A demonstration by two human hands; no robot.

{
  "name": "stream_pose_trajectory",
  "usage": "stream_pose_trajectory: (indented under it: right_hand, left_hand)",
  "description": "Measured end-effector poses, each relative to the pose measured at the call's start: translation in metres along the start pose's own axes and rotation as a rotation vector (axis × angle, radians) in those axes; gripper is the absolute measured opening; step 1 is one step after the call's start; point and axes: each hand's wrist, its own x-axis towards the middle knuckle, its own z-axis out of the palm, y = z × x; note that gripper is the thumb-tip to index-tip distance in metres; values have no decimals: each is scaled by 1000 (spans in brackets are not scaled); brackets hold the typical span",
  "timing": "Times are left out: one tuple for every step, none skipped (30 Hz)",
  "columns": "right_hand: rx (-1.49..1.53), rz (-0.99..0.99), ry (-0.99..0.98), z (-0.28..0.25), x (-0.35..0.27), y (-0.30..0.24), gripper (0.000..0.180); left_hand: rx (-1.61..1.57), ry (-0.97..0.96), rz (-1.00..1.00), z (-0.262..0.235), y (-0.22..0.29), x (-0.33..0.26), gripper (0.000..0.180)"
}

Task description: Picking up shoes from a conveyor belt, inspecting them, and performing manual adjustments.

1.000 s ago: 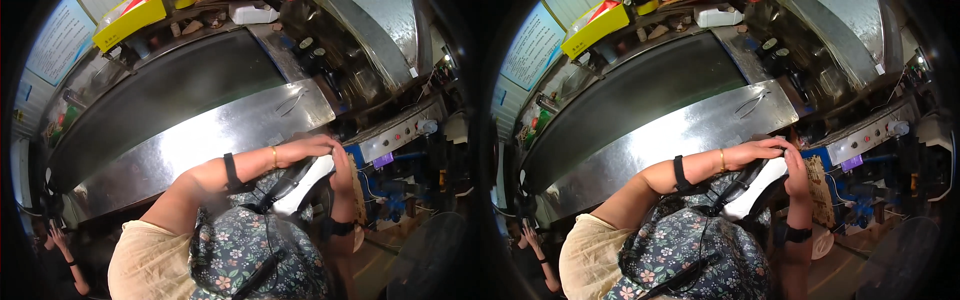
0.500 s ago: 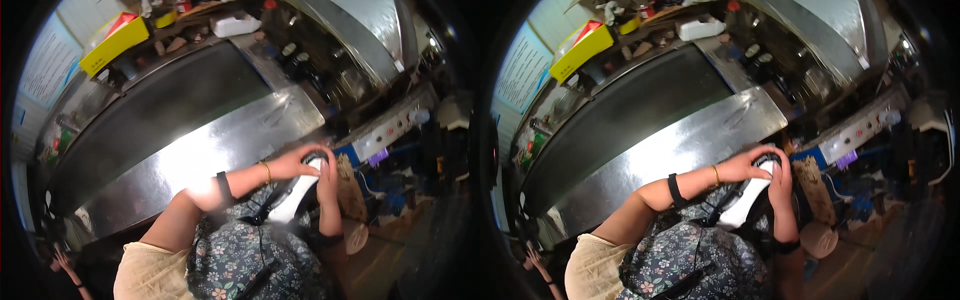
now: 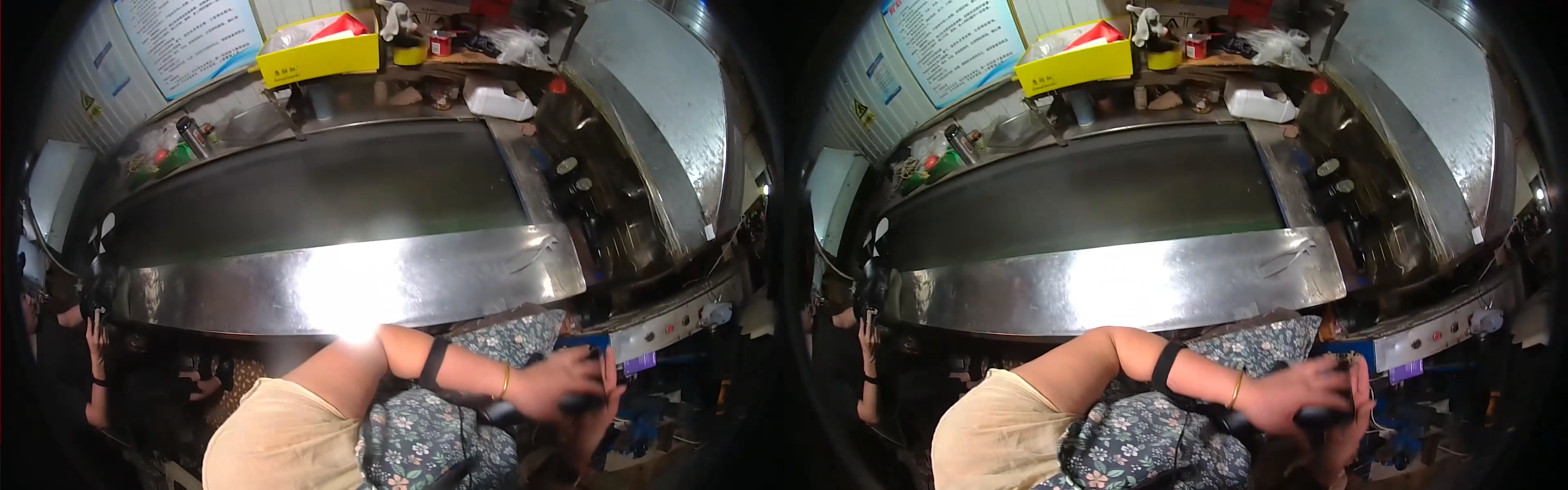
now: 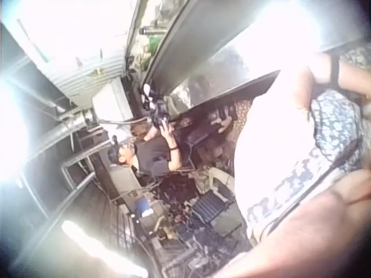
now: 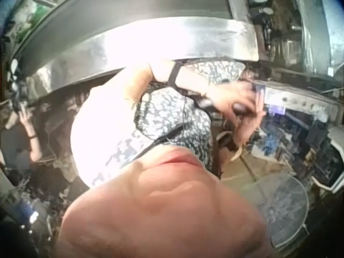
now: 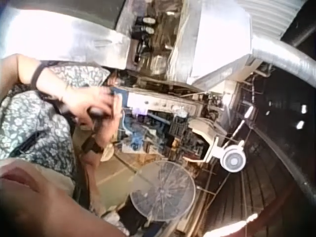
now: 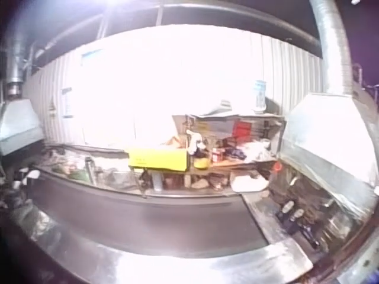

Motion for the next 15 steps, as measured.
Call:
stream_pose_trajectory:
  right_hand:
    - [-127,31,6,2,-13,-7,71]
    - [-160,161,-7,-33,-28,1,68]
    - [-196,293,9,-41,-43,-3,66]
    - [-194,289,44,-47,-37,15,66]
    - [-152,285,106,-31,-26,25,66]
    - [-108,275,166,-26,-26,37,66]
    - [-62,272,214,-22,-25,50,66]
    - [-18,267,265,-23,-23,62,66]
    - [30,268,308,-24,-23,74,66]
    - [77,275,345,-27,-27,86,66]
    - [118,277,396,-34,-36,99,67]
    - [162,282,430,-40,-47,111,67]
    - [203,285,464,-49,-61,125,67]
    - [247,286,501,-61,-78,140,68]
    - [293,283,540,-78,-100,158,68]
  left_hand:
    - [-251,-166,35,-16,16,3,76]
    - [-451,-213,65,-24,17,-6,70]
    - [-676,-274,101,-27,21,-7,65]
    - [-736,-267,189,-35,20,-6,56]
    - [-642,-240,142,-32,0,-12,51]
    - [-540,-201,23,-33,-18,-13,41]
    - [-459,-104,-47,-29,-43,-15,32]
    - [-377,-1,-140,-28,-71,-15,28]
    - [-412,96,-271,-34,-95,-14,26]
    - [-349,178,-450,-35,-130,-18,24]
    - [-259,201,-652,-47,-149,-16,24]
    - [-13,250,-636,-59,-179,-27,25]
    - [153,308,-600,-69,-208,-40,26]
    - [279,219,-623,-87,-231,-49,25]
    - [384,133,-602,-103,-247,-57,25]
